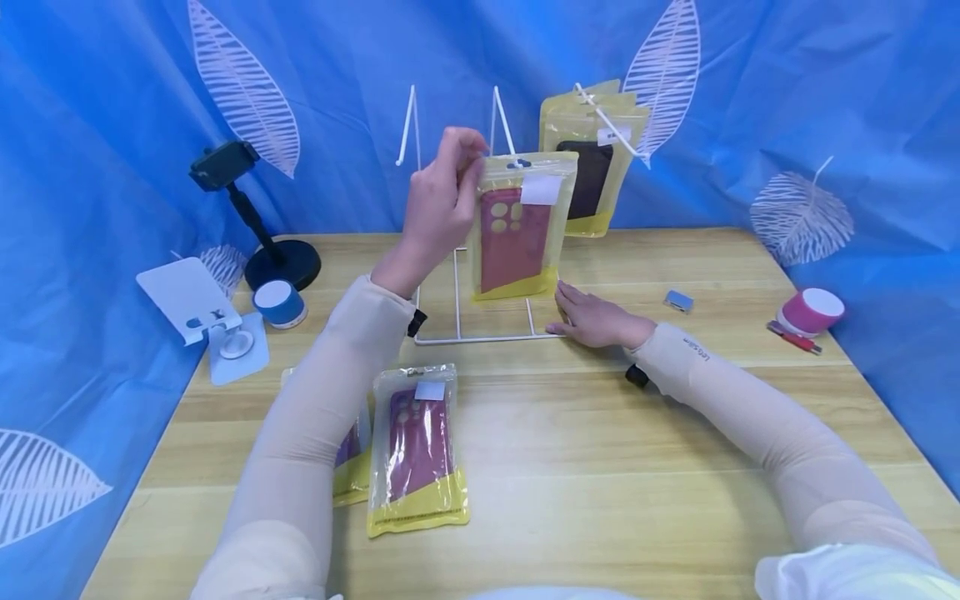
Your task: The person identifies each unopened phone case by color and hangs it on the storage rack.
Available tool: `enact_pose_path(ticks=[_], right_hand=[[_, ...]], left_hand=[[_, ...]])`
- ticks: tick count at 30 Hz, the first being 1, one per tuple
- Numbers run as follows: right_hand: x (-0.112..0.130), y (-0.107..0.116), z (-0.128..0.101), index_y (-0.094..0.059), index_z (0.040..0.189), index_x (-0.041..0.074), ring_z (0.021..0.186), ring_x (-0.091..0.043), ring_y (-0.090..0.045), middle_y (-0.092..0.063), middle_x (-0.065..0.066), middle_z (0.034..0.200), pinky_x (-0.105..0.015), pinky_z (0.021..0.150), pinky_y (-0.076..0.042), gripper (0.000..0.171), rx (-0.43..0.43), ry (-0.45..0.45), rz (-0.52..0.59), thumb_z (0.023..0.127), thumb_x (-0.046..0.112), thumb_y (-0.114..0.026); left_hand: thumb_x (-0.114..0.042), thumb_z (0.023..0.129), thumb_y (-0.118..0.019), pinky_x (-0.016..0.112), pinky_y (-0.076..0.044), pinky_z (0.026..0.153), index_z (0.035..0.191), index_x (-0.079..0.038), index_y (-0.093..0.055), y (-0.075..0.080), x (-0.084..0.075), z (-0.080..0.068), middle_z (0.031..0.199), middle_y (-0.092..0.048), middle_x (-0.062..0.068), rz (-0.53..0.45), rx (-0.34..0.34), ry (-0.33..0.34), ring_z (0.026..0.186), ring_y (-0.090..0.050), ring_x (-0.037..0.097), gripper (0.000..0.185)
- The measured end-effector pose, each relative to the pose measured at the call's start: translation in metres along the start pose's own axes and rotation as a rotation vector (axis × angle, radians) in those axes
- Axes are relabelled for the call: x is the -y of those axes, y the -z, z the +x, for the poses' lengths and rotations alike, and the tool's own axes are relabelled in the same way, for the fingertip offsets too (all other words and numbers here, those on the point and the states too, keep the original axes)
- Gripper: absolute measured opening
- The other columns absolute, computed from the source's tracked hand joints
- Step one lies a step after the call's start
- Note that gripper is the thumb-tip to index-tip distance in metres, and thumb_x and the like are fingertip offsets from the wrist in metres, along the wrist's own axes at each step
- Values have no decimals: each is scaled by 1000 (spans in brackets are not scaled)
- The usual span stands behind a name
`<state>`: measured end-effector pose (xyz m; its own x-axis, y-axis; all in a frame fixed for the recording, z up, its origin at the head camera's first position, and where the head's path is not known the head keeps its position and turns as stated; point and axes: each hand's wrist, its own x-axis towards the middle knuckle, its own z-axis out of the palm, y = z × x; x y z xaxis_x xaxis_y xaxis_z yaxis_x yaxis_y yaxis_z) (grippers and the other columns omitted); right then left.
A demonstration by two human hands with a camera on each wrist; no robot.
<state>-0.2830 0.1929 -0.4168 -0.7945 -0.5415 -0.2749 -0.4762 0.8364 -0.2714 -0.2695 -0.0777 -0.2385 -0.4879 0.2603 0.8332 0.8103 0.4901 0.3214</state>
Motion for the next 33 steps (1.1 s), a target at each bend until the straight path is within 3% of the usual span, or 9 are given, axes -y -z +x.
enact_pose_path(ticks=[8, 13, 18, 25, 33], right_hand=[[1, -1, -1, -11, 154, -9, 152, -40, -10, -3, -26, 164, -59, 122, -16, 83, -30, 7, -16, 104, 47, -44], [0, -3, -2, -12, 155, -8, 152, -40, -11, -4, -26, 165, -58, 121, -19, 82, -38, 6, -40, 104, 47, -44], [1, -2, -2, -13, 154, -8, 152, -40, -11, -4, -26, 164, -58, 121, -19, 81, -38, 19, -35, 104, 47, -43], [3, -2, -1, -13, 155, -7, 153, -39, -10, -4, -25, 165, -57, 122, -19, 81, -22, 21, -40, 104, 49, -42], [1, -1, -2, -13, 155, -7, 153, -39, -11, -4, -24, 165, -57, 122, -20, 81, -24, 4, -50, 104, 49, -42]], left_hand=[[-10, 105, -44, 31, -44, 60, 117, 0, -53, -12, 26, 14, 104, -70, 17, 91, 68, 135, 66, -54, 24, 18], [-11, 105, -42, 33, -42, 58, 118, 0, -53, -18, 43, 27, 102, -70, 17, 166, 78, 161, 65, -54, 26, 20], [-13, 105, -40, 27, -35, 56, 122, -3, -52, -24, 59, 40, 99, -68, 16, 228, 98, 197, 64, -53, 23, 24], [-18, 106, -38, 31, -41, 61, 126, -6, -51, -30, 78, 56, 102, -69, 14, 310, 126, 284, 71, -58, 25, 27], [-21, 106, -37, 26, -43, 63, 130, -11, -48, -40, 89, 74, 107, -67, 9, 341, 169, 380, 76, -59, 21, 29]])
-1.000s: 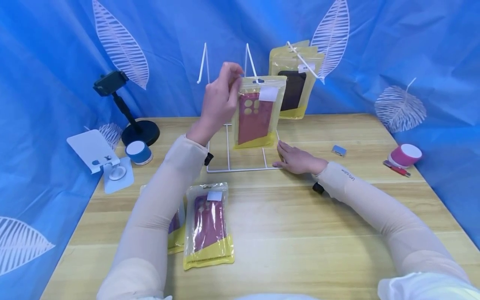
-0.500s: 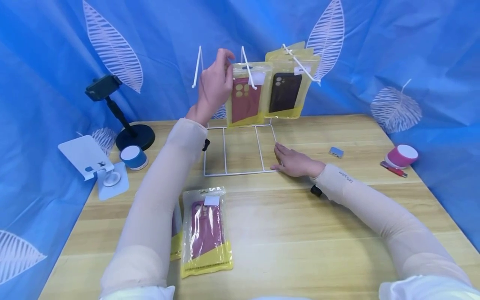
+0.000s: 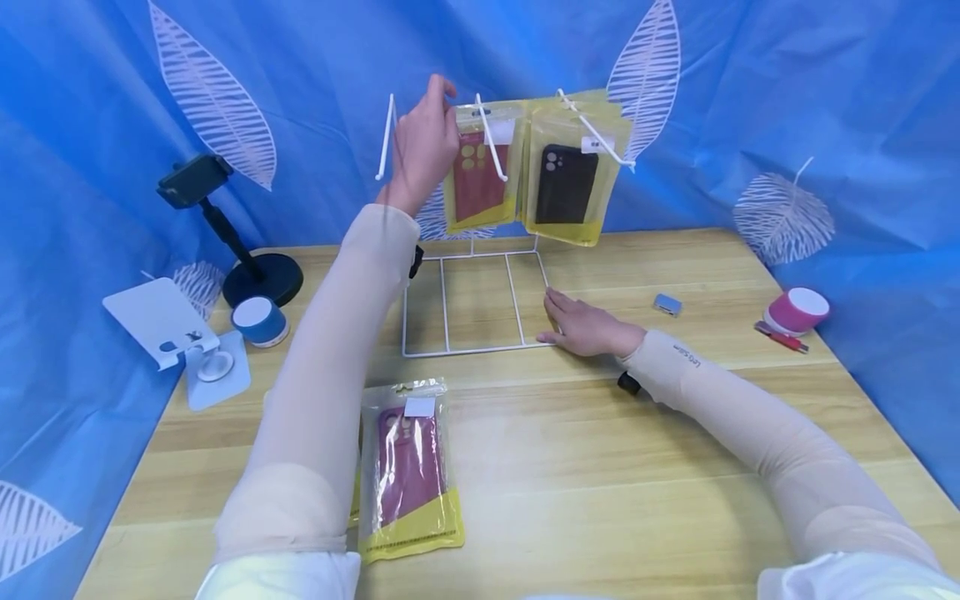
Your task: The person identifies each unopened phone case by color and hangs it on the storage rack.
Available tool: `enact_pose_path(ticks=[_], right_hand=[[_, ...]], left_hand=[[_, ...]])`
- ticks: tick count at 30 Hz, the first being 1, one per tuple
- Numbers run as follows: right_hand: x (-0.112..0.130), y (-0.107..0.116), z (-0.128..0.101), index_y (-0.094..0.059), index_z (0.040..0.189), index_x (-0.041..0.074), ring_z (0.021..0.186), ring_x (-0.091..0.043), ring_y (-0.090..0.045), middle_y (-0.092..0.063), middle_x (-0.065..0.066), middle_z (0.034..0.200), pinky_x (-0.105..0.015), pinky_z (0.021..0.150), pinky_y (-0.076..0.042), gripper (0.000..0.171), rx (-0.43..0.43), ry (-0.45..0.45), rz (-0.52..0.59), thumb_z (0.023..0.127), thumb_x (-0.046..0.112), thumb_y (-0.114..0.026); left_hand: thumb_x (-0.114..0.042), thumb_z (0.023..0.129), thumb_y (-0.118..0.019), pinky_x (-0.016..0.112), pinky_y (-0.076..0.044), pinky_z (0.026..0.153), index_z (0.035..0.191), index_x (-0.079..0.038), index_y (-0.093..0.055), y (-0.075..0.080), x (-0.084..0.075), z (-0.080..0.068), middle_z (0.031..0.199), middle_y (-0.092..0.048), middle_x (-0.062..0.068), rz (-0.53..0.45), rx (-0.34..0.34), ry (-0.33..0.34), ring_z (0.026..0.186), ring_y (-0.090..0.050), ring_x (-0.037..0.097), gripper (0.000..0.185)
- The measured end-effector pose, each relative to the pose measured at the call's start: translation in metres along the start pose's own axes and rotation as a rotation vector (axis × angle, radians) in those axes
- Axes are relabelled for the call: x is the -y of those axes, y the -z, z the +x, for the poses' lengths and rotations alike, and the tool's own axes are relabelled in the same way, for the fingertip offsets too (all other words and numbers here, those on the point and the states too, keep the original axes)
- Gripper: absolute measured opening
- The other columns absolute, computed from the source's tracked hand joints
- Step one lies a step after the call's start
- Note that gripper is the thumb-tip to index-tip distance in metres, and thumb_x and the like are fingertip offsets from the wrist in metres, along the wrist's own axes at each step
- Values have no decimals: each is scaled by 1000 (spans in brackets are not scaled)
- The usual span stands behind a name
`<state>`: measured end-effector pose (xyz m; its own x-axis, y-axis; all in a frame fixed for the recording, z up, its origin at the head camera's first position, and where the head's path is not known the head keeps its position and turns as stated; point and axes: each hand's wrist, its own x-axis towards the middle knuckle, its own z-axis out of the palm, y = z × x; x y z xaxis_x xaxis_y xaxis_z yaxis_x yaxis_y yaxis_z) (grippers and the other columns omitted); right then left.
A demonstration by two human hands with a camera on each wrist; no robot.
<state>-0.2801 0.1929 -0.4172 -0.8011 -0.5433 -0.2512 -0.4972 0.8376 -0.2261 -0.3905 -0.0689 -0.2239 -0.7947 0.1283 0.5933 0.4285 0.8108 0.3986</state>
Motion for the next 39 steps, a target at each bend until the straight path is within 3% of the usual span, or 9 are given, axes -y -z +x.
enact_pose_path(ticks=[4, 8, 12, 17, 22, 27, 31, 36, 39], right_hand=[[1, -1, 2, -12, 155, -7, 153, -39, -10, -3, -24, 165, -57, 122, -18, 82, 10, 6, 6, 104, 50, -40], [1, 0, 2, -10, 155, -7, 153, -38, -8, -2, -24, 165, -57, 122, -17, 83, 16, -8, 11, 104, 51, -40], [0, 3, 2, -10, 155, -7, 153, -38, -8, -1, -23, 165, -57, 122, -17, 83, 17, -17, 16, 104, 51, -41], [-1, 5, 2, -8, 155, -8, 153, -40, -7, 1, -25, 165, -59, 122, -16, 83, 22, -11, 18, 104, 49, -41], [0, 4, 4, -8, 155, -9, 153, -41, -6, 1, -26, 164, -60, 121, -15, 83, 29, -6, 29, 105, 48, -41], [1, 3, 4, -8, 155, -9, 153, -41, -7, 0, -27, 164, -60, 121, -15, 83, 30, -8, 20, 105, 48, -41], [2, 4, 3, -9, 155, -8, 153, -40, -8, 0, -26, 164, -59, 122, -16, 82, 29, -6, 38, 104, 47, -43], [2, 3, 3, -9, 154, -9, 153, -41, -7, 0, -26, 164, -60, 121, -15, 82, 30, -1, 31, 104, 47, -42], [1, 2, 3, -9, 155, -9, 153, -41, -6, 1, -26, 164, -60, 121, -14, 82, 30, -1, 23, 105, 48, -41]], left_hand=[[-24, 105, -41, 25, -52, 86, 141, -11, -44, 1, 6, -4, 131, -60, 8, -14, 12, 15, 103, -64, 19, 38], [-25, 103, -49, 20, -28, 119, 155, -7, -26, 5, 13, -21, 159, -33, 10, -43, 30, -46, 144, -37, 17, 60], [-25, 102, -53, 28, -21, 123, 158, -5, -16, 14, 18, -52, 166, -15, 14, -27, 85, -109, 151, -24, 24, 71], [-31, 102, -52, 47, -32, 120, 159, -7, -15, 33, 16, -94, 168, -8, 12, 67, 281, -103, 147, -31, 35, 72], [-34, 102, -53, 51, -32, 119, 159, -7, -15, 48, 11, -140, 162, -28, 18, 174, 497, -113, 144, -37, 38, 74], [-29, 100, -59, 53, -37, 115, 151, -2, -35, 57, 19, -187, 147, -49, 21, 297, 777, -146, 133, -50, 40, 62], [-24, 97, -59, 52, -49, 102, 134, 0, -55, 65, 31, -218, 132, -62, 19, 350, 988, -81, 118, -61, 36, 44], [-16, 91, -64, 44, -55, 75, 101, 1, -66, 74, 47, -245, 98, -65, 14, 436, 1100, -38, 83, -59, 26, 19], [-9, 89, -62, 44, -55, 76, 107, 3, -65, 75, 55, -256, 96, -64, 14, 436, 1111, 1, 82, -57, 26, 21]])
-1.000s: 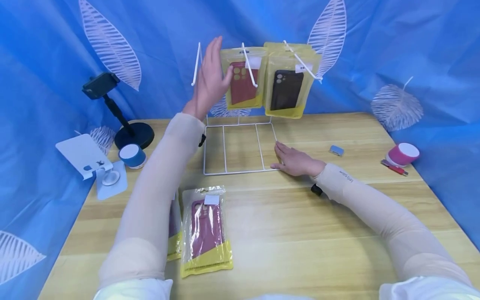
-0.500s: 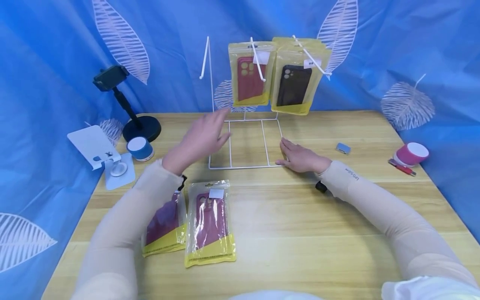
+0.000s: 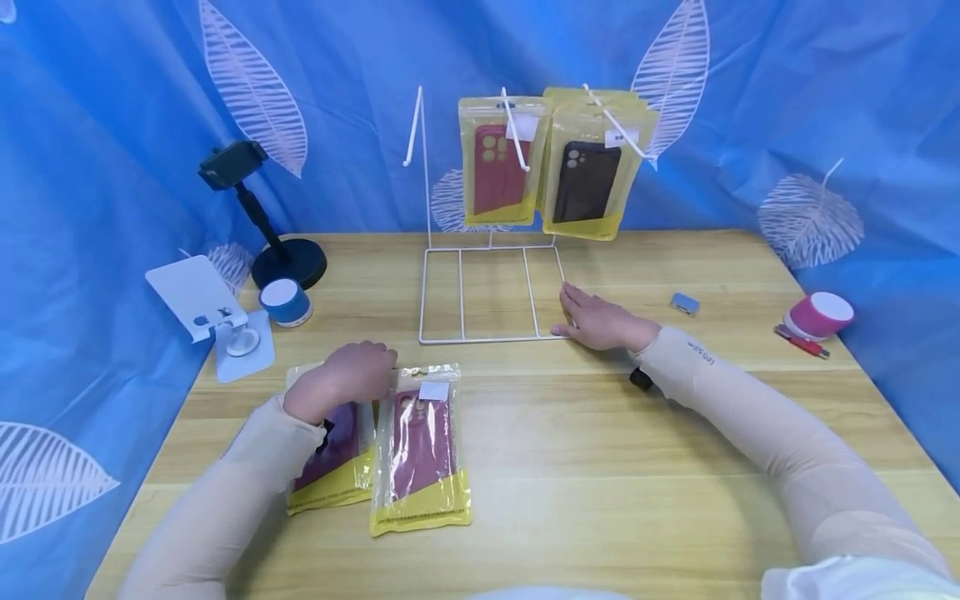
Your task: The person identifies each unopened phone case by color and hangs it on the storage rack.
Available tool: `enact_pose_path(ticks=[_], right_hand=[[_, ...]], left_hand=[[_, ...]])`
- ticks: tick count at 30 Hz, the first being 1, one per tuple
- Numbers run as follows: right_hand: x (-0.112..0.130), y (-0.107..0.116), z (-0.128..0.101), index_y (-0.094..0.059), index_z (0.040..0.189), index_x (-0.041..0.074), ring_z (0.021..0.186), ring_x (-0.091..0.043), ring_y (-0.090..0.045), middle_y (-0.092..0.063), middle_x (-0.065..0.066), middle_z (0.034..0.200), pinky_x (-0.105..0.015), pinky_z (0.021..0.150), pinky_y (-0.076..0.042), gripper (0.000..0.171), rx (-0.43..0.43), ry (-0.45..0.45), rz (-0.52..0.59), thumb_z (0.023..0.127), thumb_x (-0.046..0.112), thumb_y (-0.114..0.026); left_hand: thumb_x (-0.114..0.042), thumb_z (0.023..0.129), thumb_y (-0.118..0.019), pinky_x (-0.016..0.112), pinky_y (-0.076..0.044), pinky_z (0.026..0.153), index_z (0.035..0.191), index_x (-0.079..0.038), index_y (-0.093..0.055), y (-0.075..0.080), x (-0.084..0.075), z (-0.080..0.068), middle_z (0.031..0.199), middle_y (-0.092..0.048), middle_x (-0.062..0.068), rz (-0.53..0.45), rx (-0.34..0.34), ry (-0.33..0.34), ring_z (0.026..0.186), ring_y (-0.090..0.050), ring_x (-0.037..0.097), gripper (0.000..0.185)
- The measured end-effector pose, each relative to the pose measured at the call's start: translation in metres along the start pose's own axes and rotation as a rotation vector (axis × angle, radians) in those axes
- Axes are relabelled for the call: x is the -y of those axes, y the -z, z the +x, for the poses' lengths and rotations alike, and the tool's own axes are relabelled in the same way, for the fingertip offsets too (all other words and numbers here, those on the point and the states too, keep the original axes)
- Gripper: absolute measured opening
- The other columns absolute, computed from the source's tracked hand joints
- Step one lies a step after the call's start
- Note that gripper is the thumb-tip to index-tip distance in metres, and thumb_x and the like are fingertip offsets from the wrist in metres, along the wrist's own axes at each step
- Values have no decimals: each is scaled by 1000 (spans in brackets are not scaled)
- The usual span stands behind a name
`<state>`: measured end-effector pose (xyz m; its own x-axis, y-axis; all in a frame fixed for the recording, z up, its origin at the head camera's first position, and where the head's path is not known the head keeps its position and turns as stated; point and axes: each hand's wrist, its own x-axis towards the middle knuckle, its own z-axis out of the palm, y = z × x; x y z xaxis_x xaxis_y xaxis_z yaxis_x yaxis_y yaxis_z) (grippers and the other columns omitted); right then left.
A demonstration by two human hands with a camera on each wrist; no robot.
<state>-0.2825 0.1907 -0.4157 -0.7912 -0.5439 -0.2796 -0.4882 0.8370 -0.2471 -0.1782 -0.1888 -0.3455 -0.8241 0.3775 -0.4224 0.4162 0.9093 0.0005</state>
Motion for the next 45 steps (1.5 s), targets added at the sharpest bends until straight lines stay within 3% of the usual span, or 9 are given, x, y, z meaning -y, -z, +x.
enact_pose_path(ticks=[4, 9, 16, 20, 25, 29, 34, 40, 45], right_hand=[[1, 0, -1, -10, 155, -8, 153, -40, -6, 1, -25, 165, -59, 122, -14, 82, -4, -3, 9, 104, 48, -41], [3, 0, -2, -10, 155, -8, 153, -40, -8, -1, -25, 165, -59, 122, -16, 82, -12, -2, 6, 104, 48, -43], [0, -2, -2, -10, 155, -8, 153, -40, -8, -2, -25, 165, -59, 122, -16, 82, -18, 0, 6, 104, 49, -42], [1, -2, -2, -11, 155, -8, 153, -40, -8, -2, -25, 165, -59, 122, -17, 82, -11, -5, 7, 104, 49, -42], [2, -2, -3, -12, 154, -9, 153, -40, -9, -2, -26, 164, -60, 121, -17, 82, -17, -2, 2, 104, 48, -43], [3, -2, -4, -12, 154, -9, 152, -41, -10, -3, -26, 164, -59, 121, -18, 81, -25, 1, 1, 104, 46, -44], [4, -2, -4, -13, 154, -10, 152, -41, -10, -4, -27, 164, -59, 121, -18, 81, -34, 4, -7, 104, 46, -44], [2, -4, -2, -12, 154, -11, 151, -43, -10, -4, -29, 163, -61, 120, -19, 80, -49, 32, -18, 105, 44, -44], [1, -5, -3, -16, 157, -3, 149, -46, -20, -12, -29, 162, -66, 116, -23, 72, -110, 83, -13, 104, 37, -46]], left_hand=[[-7, 88, -62, 46, -53, 86, 114, 3, -63, -17, 6, 0, 102, -68, 15, -63, -45, 21, 92, -58, 28, 28], [-6, 88, -63, 45, -52, 86, 112, 0, -64, -28, 10, 2, 101, -71, 12, -115, -122, 8, 96, -57, 28, 25], [-8, 93, -62, 38, -50, 72, 95, -5, -65, -29, 13, 3, 84, -67, 4, -161, -258, -59, 77, -55, 20, 4], [-12, 97, -61, 31, -48, 62, 97, -8, -63, -22, 8, 3, 86, -67, 6, -326, -380, -57, 68, -55, 18, 4], [-14, 101, -58, 29, -47, 65, 103, -8, -60, -7, -2, 1, 95, -71, 11, -712, -557, -74, 76, -59, 21, 7], [-11, 101, -56, 25, -43, 57, 103, -4, -58, 9, -13, 0, 82, -61, 13, -976, -660, -141, 67, -52, 21, 8], [-9, 100, -57, 21, -42, 54, 105, 0, -58, 35, -31, 2, 82, -64, 14, -1066, -788, -204, 61, -48, 13, 10], [0, 98, -57, 22, -51, 57, 105, 8, -56, 80, -59, 12, 89, -67, 22, -1188, -952, -344, 61, -52, 8, 11], [-3, 98, -57, 23, -52, 56, 103, 6, -56, 114, -76, 21, 94, -70, 20, -1217, -1055, -394, 64, -57, 8, 10]])
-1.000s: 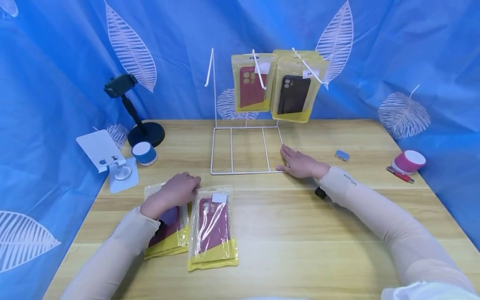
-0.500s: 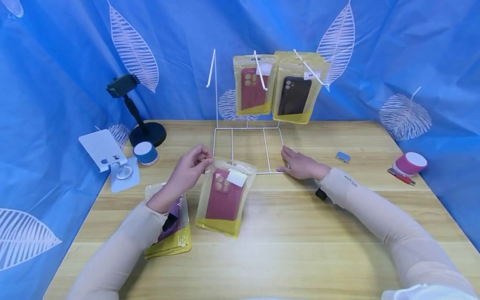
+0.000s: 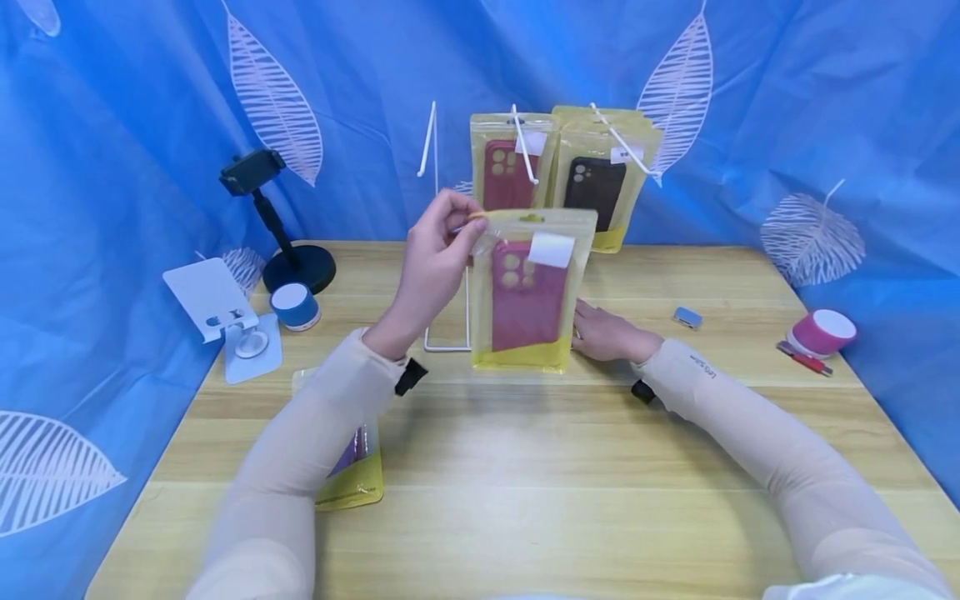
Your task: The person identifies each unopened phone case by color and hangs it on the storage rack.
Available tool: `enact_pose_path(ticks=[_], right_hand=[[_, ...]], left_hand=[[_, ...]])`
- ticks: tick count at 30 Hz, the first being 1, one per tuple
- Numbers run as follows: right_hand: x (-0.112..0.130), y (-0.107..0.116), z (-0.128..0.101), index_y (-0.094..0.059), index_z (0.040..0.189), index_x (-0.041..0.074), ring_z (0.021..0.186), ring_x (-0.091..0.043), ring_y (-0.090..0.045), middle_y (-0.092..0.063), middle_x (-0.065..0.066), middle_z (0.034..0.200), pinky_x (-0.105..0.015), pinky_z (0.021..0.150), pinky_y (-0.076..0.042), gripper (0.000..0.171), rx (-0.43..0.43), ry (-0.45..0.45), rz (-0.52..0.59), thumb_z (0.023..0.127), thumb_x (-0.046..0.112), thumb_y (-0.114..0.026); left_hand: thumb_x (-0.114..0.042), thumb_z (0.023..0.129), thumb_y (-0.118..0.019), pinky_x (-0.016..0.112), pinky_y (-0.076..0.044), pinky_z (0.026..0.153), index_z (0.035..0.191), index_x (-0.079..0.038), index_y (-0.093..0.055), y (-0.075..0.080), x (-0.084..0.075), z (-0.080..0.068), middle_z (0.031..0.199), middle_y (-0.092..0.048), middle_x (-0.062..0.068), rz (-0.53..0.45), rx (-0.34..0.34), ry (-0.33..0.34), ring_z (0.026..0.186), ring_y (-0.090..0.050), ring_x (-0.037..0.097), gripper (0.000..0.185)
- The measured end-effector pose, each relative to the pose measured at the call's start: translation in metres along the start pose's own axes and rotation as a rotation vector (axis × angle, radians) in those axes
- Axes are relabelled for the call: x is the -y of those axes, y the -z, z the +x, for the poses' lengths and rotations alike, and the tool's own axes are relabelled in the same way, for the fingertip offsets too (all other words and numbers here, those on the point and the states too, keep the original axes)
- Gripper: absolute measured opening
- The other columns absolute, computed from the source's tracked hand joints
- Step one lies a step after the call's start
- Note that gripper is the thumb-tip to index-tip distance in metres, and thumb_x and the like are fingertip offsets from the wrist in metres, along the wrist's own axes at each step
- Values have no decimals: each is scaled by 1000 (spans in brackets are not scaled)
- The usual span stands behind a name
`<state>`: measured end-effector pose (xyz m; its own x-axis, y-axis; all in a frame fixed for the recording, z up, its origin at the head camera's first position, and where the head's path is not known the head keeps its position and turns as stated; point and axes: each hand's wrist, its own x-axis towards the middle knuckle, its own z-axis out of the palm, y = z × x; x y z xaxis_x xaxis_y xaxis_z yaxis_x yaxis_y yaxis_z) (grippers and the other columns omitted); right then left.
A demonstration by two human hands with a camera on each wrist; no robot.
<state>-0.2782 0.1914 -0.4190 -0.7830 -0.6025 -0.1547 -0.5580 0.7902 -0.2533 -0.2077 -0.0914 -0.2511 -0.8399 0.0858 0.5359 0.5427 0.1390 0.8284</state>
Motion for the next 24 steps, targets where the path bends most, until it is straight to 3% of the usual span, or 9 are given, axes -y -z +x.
enact_pose_path(ticks=[3, 8, 13, 20, 24], right_hand=[[-1, 0, -1, -27, 156, 5, 146, -46, -27, -22, -28, 160, -67, 114, -26, 63, -40, 31, 17, 103, 32, -48], [1, 1, -2, -37, 153, 9, 146, -46, -27, -25, -28, 159, -66, 115, -27, 57, -47, 66, 66, 103, 30, -53], [2, 2, -3, -30, 155, 7, 147, -47, -24, -19, -27, 162, -67, 115, -25, 65, -17, 29, 81, 103, 36, -53], [-3, -2, 0, -12, 155, -7, 151, -43, -15, -8, -27, 164, -62, 119, -21, 82, 31, -44, 5, 103, 45, -47], [-3, -3, 2, -12, 154, -9, 151, -42, -14, -7, -28, 163, -61, 120, -21, 82, 43, -56, -16, 103, 46, -45]], left_hand=[[-6, 99, -58, 23, -48, 54, 103, 3, -57, -8, -5, 14, 97, -73, 16, 34, -31, -35, 62, -55, 11, 10], [-9, 100, -58, 23, -43, 52, 106, 2, -58, -14, -4, 29, 101, -74, 14, 69, -71, -11, 57, -50, 14, 12], [-9, 100, -58, 22, -42, 52, 106, 2, -59, -15, 5, 35, 105, -74, 13, 79, -86, 20, 60, -53, 12, 13], [-11, 99, -59, 22, -38, 56, 106, 0, -59, -15, 18, 48, 109, -75, 12, 154, -115, 25, 61, -49, 10, 12], [-13, 100, -58, 23, -35, 56, 107, -2, -59, -14, 26, 62, 110, -75, 9, 209, -135, 46, 57, -44, 11, 12]])
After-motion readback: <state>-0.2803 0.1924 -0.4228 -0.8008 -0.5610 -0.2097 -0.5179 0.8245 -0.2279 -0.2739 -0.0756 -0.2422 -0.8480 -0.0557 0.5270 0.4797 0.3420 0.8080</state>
